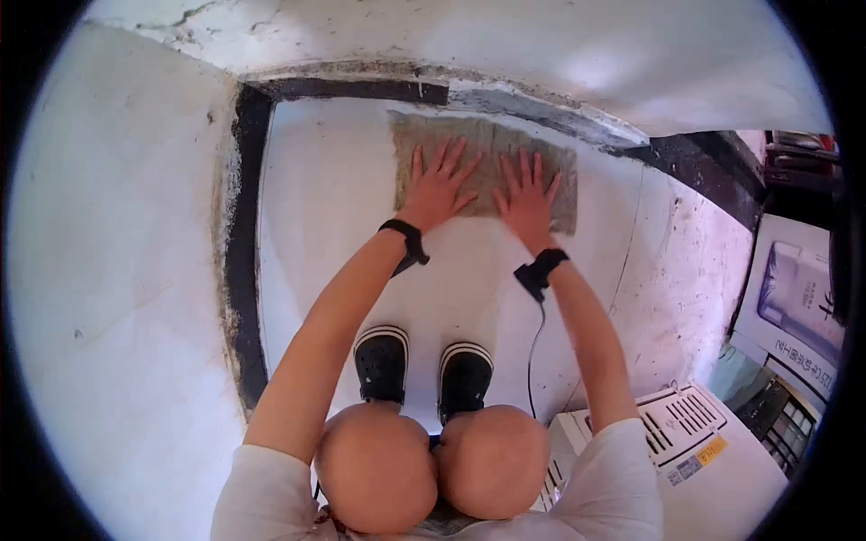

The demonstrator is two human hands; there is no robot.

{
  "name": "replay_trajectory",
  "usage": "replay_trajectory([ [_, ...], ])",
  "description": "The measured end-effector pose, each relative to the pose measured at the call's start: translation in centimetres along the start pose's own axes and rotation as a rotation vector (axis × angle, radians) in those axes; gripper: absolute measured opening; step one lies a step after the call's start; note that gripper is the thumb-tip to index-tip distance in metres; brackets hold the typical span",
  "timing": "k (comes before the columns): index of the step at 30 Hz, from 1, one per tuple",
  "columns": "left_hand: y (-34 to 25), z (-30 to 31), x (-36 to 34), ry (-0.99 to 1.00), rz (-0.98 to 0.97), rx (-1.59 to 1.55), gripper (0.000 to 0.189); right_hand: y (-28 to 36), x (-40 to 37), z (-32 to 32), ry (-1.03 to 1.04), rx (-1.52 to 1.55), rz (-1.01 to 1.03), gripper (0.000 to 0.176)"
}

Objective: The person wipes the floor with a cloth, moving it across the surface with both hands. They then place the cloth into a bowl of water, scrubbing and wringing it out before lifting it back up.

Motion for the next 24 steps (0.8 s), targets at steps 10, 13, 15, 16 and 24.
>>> replay_trajectory([
  [10, 1.1, -0.6, 5.5, -0.034, 0.02, 0.037, 0.07, -2.6, 4.9, -0.1, 0.006, -0.005, 0.033, 0.059],
  [13, 0.7, -0.4, 4.5, -0.037, -0.064, 0.043, 0.071, -2.4, 2.6, -0.1, 0.005, -0.009, 0.05, 0.062],
  [15, -1.7, -0.2, 0.5, 0.026, -0.13, 0.005, 0.072, -1.6, -2.3, 0.2, 0.062, -0.016, 0.043, 0.066],
  [16, -3.0, -0.2, -1.6, 0.056, -0.162, -0.014, 0.072, -1.2, -5.1, 0.6, 0.11, 0.004, 0.022, 0.067],
  [24, -10.8, 0.5, -13.6, 0.231, -0.291, -0.172, 0.077, 2.6, -23.7, 1.7, 0.246, 0.117, -0.167, 0.068],
])
Point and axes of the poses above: each hand's wrist, its own x-axis towards the middle knuckle, its own z-axis out of the back of the hand, y = z × x, the point moved 2 cm from there along x, towards the middle knuckle, and after that the axes turned 9 degrees about x, right-handed, at the moved point
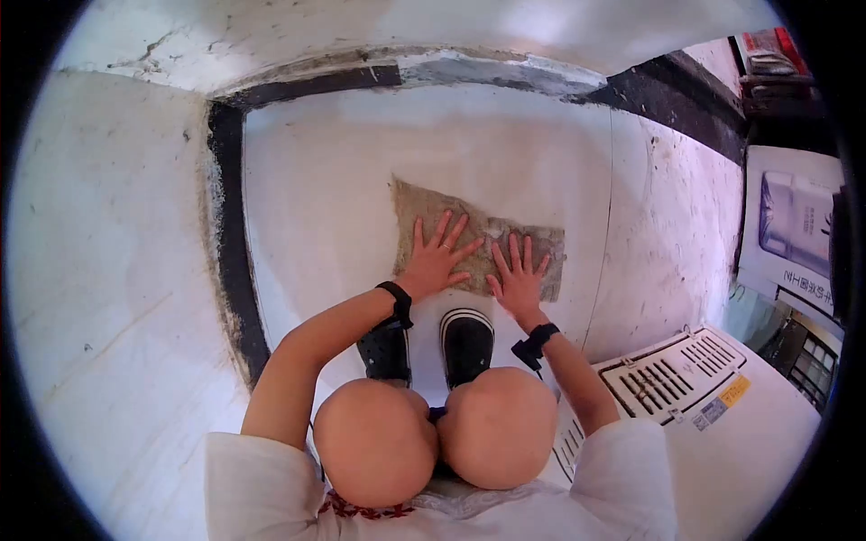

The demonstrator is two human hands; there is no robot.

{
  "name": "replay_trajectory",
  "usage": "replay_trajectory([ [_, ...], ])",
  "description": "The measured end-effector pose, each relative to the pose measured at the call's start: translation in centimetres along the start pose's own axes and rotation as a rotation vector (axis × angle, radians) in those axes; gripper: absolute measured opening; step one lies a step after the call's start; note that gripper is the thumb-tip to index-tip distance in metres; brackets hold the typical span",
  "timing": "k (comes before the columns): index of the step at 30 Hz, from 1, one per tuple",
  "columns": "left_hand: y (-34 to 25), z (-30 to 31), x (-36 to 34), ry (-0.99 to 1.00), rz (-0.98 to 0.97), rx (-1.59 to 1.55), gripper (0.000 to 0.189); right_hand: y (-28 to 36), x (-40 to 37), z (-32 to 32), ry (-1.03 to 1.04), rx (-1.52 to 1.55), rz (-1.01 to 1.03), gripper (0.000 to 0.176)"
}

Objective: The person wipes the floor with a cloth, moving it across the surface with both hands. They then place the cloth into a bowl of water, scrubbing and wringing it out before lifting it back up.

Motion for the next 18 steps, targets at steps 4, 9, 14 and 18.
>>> replay_trajectory([
  [4, 0.4, 0.2, 0.4, -0.01, -0.014, -0.019, 0.077, -0.4, 0.4, 0.1, -0.096, 0.05, 0.004, 0.065],
  [9, 1.6, 1.6, 6.7, -0.05, 0.017, 0.029, 0.078, -4.8, 7.8, 3.0, -0.136, 0.033, 0.021, 0.061],
  [14, 3.0, 2.8, 18.5, -0.097, 0.074, 0.034, 0.077, -12.6, 17.1, 7.6, -0.209, -0.032, 0.066, 0.061],
  [18, 1.9, 3.2, 25.0, -0.106, 0.093, 0.044, 0.076, -18.0, 20.4, 10.0, -0.234, -0.045, 0.101, 0.059],
])
Point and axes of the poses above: each hand's wrist, its own x-axis towards the middle knuckle, its own z-axis out of the back of the hand, y = z × x, the point moved 2 cm from there along x, towards the middle knuckle, and after that the axes turned 9 degrees about x, right-handed, at the moved point
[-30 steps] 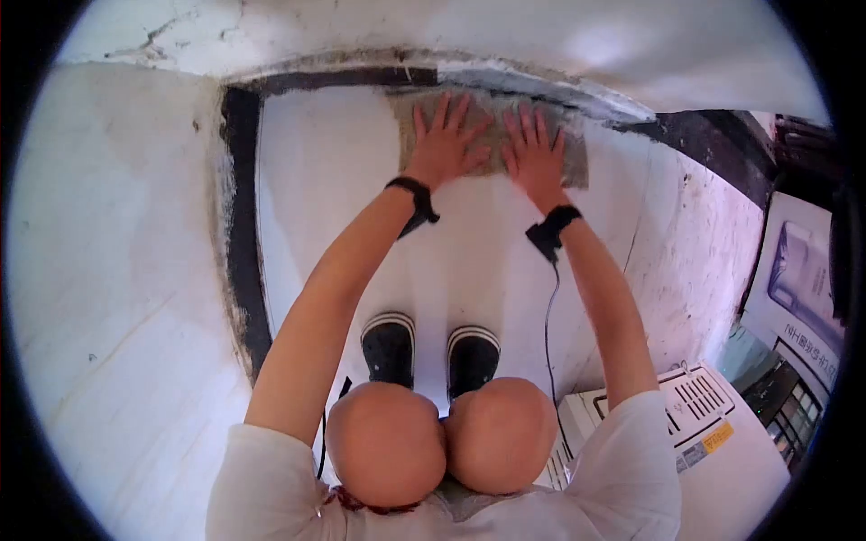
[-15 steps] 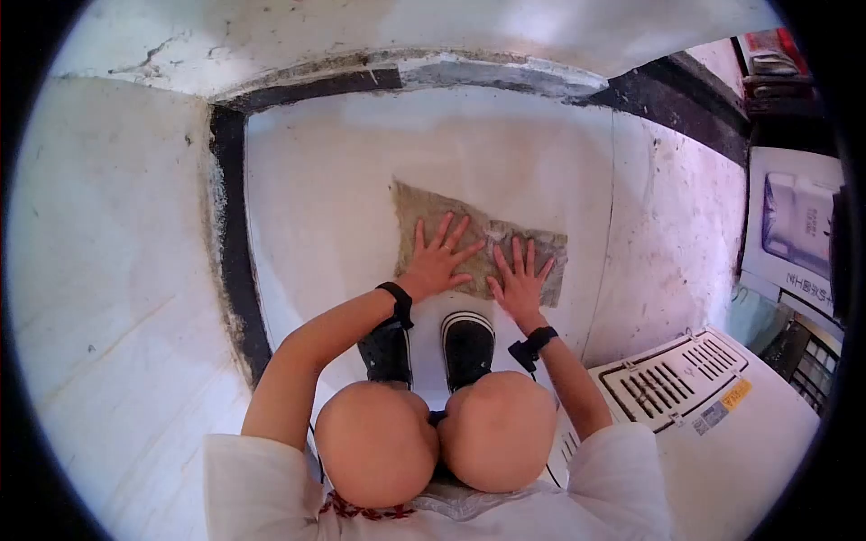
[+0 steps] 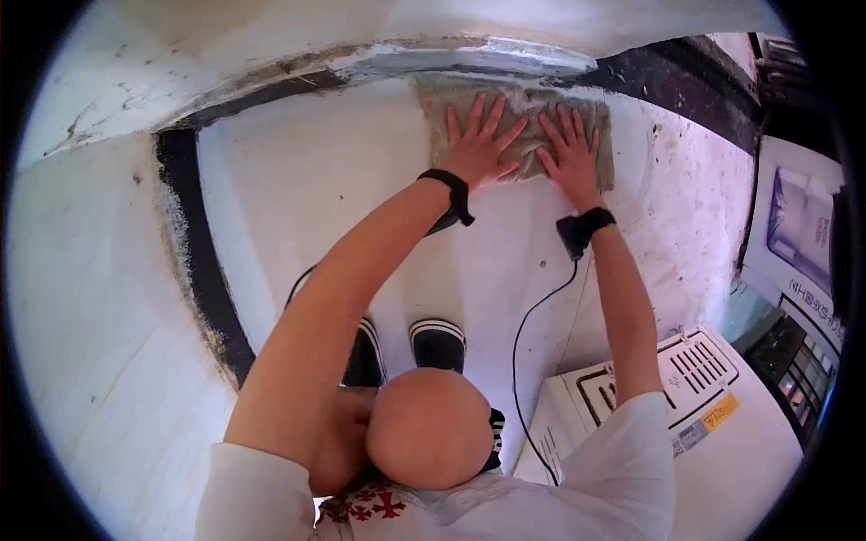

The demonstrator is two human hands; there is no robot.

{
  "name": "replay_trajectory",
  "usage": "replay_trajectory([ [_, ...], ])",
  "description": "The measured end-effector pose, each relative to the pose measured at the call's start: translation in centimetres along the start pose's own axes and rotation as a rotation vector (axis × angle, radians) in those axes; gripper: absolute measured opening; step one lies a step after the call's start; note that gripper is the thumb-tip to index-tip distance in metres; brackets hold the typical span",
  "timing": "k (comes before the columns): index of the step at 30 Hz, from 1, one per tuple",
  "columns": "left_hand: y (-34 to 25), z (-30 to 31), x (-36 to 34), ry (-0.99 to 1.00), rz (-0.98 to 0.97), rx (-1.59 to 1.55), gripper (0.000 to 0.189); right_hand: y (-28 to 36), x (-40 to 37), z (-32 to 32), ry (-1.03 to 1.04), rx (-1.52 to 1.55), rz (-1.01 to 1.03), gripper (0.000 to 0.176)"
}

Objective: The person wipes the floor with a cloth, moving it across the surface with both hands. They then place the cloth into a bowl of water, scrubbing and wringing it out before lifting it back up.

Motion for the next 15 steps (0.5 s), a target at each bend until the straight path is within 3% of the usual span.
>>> replay_trajectory([
  [6, 0.0, 0.1, 1.3, 0.003, -0.059, 0.009, 0.075, -0.1, -1.3, -0.6, -0.063, -0.026, -0.062, 0.061],
  [11, -2.3, 1.5, -4.2, -0.037, -0.358, 0.072, 0.079, 5.0, -12.5, -1.7, -0.05, -0.056, -0.267, 0.065],
  [15, -5.3, -1.2, -12.2, 0.02, -0.563, -0.058, 0.085, 11.6, -22.7, -3.0, 0.027, 0.008, -0.43, 0.068],
])
Point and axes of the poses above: each hand's wrist, its own x-axis towards the middle knuckle, its own z-axis out of the back of the hand, y = z × x, the point moved 2 cm from there along x, towards the middle knuckle, and after that the axes turned 9 degrees about x, right-handed, at the moved point
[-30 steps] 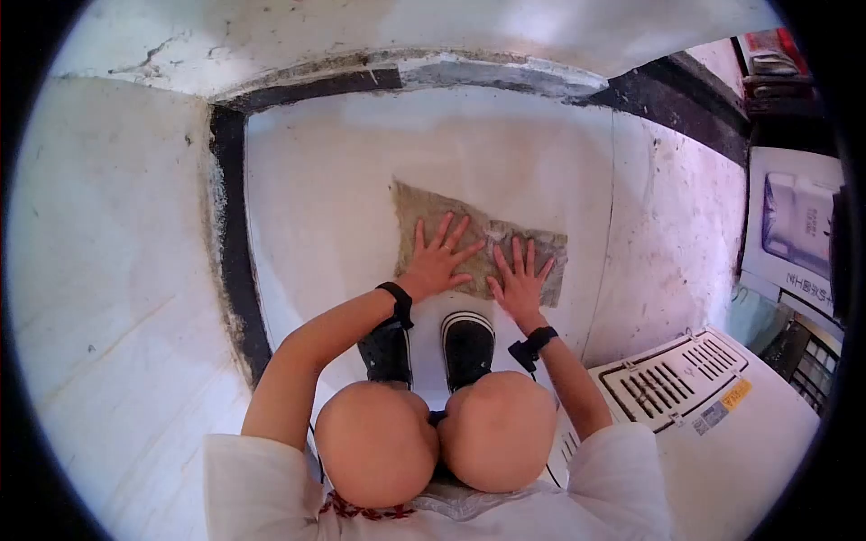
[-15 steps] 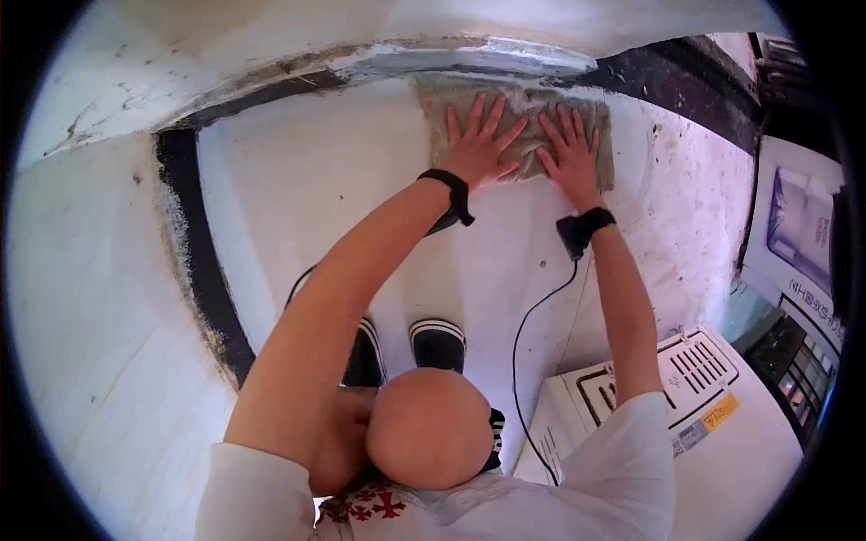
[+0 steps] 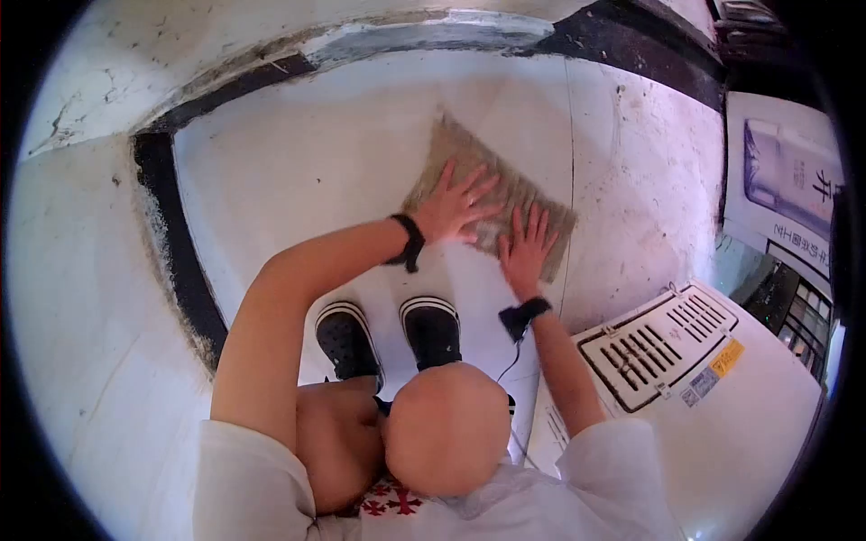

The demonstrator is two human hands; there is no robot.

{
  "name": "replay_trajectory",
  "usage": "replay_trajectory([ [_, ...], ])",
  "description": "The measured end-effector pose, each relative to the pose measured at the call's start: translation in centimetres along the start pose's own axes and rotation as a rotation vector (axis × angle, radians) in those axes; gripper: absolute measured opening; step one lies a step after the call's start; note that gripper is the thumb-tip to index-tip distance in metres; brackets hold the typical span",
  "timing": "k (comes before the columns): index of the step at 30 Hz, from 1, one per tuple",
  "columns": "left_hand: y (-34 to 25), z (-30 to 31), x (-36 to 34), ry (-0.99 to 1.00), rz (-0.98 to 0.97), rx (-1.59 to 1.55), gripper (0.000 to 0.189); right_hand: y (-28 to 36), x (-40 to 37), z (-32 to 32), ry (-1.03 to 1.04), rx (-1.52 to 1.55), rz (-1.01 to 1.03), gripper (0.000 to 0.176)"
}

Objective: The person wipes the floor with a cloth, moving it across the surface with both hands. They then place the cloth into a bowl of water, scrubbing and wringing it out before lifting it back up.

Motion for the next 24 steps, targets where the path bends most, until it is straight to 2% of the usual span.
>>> replay_trajectory([
  [4, -4.5, -1.2, -4.6, 0.054, -0.088, -0.078, 0.082, 2.3, -9.3, -1.8, 0.085, 0.061, -0.115, 0.069],
  [6, -5.0, -1.4, -5.8, 0.079, -0.091, -0.109, 0.077, 2.9, -10.5, -2.0, 0.097, 0.054, -0.118, 0.07],
  [9, -4.8, -1.9, -5.9, -0.089, -0.045, -0.187, 0.071, 2.7, -9.5, -1.5, 0.12, 0.015, -0.088, 0.072],
  [11, -3.3, -1.4, -5.1, -0.066, 0.021, -0.092, 0.068, 1.7, -6.4, -0.4, 0.138, -0.038, -0.036, 0.074],
  [15, 2.1, 0.5, -1.0, -0.126, 0.174, 0.085, 0.066, 1.4, 3.5, 0.5, -0.007, -0.02, -0.004, 0.072],
  [18, 7.0, 0.8, 3.0, -0.123, 0.285, 0.115, 0.062, 1.1, 11.7, 1.1, -0.118, -0.002, 0.091, 0.066],
  [21, 10.5, 1.6, 5.3, -0.164, 0.4, 0.165, 0.061, 0.7, 19.3, 1.5, -0.144, -0.071, 0.17, 0.064],
  [24, 11.4, 1.7, 6.4, -0.2, 0.462, 0.206, 0.061, -0.3, 22.1, 1.3, -0.162, -0.084, 0.247, 0.064],
])
Point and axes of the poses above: each hand's wrist, its own x-axis towards the middle knuckle, its own z-axis out of the back of the hand, y = z × x, the point moved 2 cm from there along x, towards the middle knuckle, and after that the axes turned 9 degrees about x, right-handed, at the moved point
